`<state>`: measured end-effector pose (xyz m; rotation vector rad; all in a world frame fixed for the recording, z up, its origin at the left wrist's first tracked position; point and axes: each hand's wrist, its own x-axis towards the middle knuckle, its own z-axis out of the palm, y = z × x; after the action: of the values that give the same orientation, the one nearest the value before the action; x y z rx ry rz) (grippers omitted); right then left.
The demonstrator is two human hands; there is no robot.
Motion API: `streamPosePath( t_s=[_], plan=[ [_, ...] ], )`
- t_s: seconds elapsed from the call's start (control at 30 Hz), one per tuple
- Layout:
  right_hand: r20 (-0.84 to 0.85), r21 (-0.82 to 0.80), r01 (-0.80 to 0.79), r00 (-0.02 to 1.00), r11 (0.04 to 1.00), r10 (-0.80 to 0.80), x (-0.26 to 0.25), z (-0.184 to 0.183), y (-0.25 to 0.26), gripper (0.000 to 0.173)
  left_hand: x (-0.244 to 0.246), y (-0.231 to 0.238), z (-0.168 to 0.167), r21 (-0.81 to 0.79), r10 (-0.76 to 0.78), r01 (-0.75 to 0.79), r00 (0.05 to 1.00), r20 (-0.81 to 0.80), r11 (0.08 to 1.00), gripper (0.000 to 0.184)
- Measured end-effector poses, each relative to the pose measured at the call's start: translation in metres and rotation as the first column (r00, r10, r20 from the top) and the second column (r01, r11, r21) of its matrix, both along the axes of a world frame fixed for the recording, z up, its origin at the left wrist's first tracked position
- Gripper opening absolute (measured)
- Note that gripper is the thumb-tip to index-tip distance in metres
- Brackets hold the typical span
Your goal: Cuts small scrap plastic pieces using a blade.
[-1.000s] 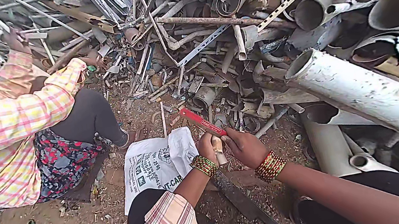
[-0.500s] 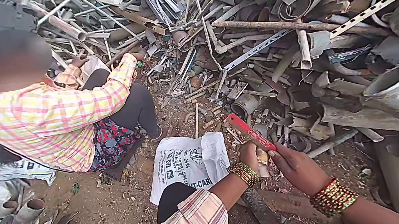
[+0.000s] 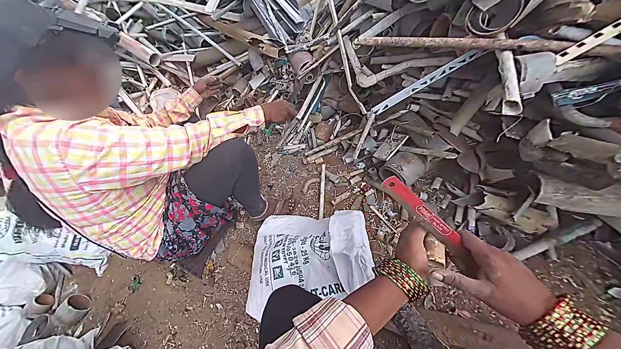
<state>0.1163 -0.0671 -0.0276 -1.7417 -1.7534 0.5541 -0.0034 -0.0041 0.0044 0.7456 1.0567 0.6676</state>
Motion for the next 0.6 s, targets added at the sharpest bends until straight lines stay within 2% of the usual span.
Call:
streamPosePath(
  t_s=[0.1,0.17,0.23,0.3,0.37,0.4,0.5,0.57,0.6],
  plan=[
    [0.057,0.008,-0.014,0.998,1.0,0.013,0.003,0.002,0.002,0.095,0.001,0.003,-0.009,0.017,-0.016,0.016,1.0,0.009,1.0,0.034],
    [0.095,0.036,-0.011,0.995,0.999,0.008,0.005,-0.001,0.004,0.092,0.006,0.007,-0.031,0.032,0.062,-0.061,0.998,-0.029,0.998,0.03],
    [0.119,0.056,-0.003,0.993,0.998,-0.004,0.005,-0.002,0.005,0.094,0.005,0.008,-0.042,0.018,0.093,-0.093,0.996,0.017,0.995,0.029],
    [0.138,0.074,0.008,0.99,0.997,-0.018,0.002,-0.002,0.005,0.098,0.003,0.005,-0.031,0.006,0.091,-0.091,0.996,0.011,0.996,0.027],
    [0.177,0.123,0.013,0.984,0.992,-0.034,-0.001,-0.002,0.005,0.101,0.005,-0.005,0.003,-0.039,0.106,-0.108,0.992,-0.066,0.993,0.025],
    [0.197,0.146,0.015,0.979,0.989,-0.044,-0.002,-0.003,0.005,0.103,0.005,-0.006,0.008,-0.043,0.097,-0.101,0.992,-0.079,0.994,0.024],
    [0.217,0.164,0.017,0.975,0.986,-0.053,-0.004,-0.005,0.005,0.106,0.003,-0.003,-0.009,-0.013,0.095,-0.095,0.995,-0.029,0.995,0.022],
    [0.22,0.157,0.015,0.974,0.988,-0.049,-0.005,-0.005,0.005,0.105,0.007,-0.009,0.016,-0.018,0.113,-0.117,0.984,-0.139,0.993,0.023],
    [0.222,0.16,0.016,0.974,0.987,-0.052,-0.005,-0.004,0.004,0.104,0.005,-0.01,0.023,-0.005,0.076,-0.078,0.98,-0.182,0.997,0.024]
  ],
)
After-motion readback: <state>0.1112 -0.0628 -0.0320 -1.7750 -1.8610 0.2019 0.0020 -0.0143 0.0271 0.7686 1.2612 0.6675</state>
